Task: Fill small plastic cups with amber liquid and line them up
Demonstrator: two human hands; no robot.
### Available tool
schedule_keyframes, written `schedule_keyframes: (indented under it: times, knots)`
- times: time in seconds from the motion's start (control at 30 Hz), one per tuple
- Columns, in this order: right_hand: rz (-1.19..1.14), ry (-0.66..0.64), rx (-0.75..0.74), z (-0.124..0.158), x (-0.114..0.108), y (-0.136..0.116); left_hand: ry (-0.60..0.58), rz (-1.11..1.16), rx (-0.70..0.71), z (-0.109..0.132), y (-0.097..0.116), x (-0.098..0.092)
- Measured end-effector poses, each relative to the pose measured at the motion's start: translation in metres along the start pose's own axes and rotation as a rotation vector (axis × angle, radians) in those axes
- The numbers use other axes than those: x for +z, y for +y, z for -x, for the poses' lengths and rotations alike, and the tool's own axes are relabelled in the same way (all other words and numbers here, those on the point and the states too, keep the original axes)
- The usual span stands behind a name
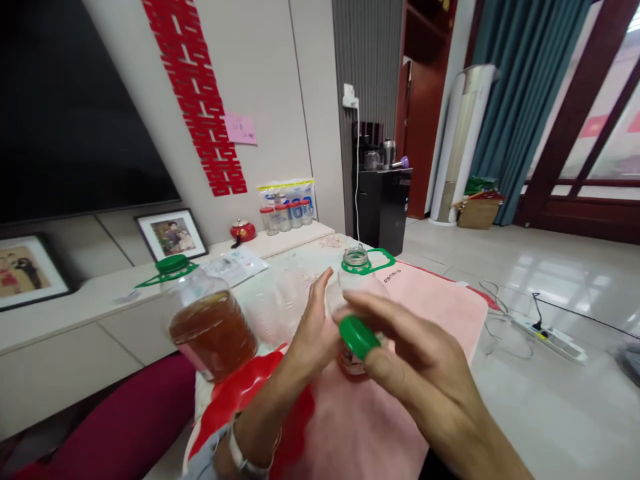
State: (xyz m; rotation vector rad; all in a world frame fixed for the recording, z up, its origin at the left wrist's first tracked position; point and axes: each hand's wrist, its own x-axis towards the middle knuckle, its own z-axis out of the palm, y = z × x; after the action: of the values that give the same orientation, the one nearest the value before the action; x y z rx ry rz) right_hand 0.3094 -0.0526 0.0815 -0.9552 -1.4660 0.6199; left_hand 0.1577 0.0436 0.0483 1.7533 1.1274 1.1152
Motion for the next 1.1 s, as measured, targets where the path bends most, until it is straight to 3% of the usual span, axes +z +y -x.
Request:
schedule_keyframes:
  times: [0.1, 0.2, 0.3, 0.43, 0.6, 0.73, 0.9, 1.03, 1.1]
  knots:
    - [-0.316, 0.035, 0.369, 0.045, 0.017, 0.041, 0.03, 0.015, 0.037, 0.049, -0.025, -0.016]
    - [-0.644, 0.073, 0.683, 0.071, 0.044, 0.072, 0.127, -0.344, 0.377, 0.1, -0.052, -0.028]
    - [-0.896, 0.041, 0.838, 0.085, 0.074, 0.083, 0.194, -0.68, 0.619, 0.131, -0.067, -0.035]
    - [-1.06, -0.051, 0.843, 0.091, 0.103, 0.078, 0.346, -0.812, 0.617, 0.143, -0.069, -0.042]
    - [-1.151, -0.153, 0.784, 0.095, 0.114, 0.075, 0.312, -0.825, 0.575, 0.147, -0.073, -0.049]
    - [-1.134, -0.15, 0.833, 0.1, 0.117, 0.081, 0.37, -0.809, 0.616, 0.15, -0.072, -0.052]
    - [-1.129, -0.18, 0.904, 0.104, 0.13, 0.083, 0.318, -0.614, 0.46, 0.154, -0.071, -0.045]
    - [-1.037, -0.168, 0.874, 0.101, 0.137, 0.081, 0.426, -0.729, 0.39, 0.16, -0.079, -0.035]
    - [-0.816, -0.162, 0.802, 0.1, 0.132, 0.084, 0.387, -0.756, 0.332, 0.165, -0.085, -0.04]
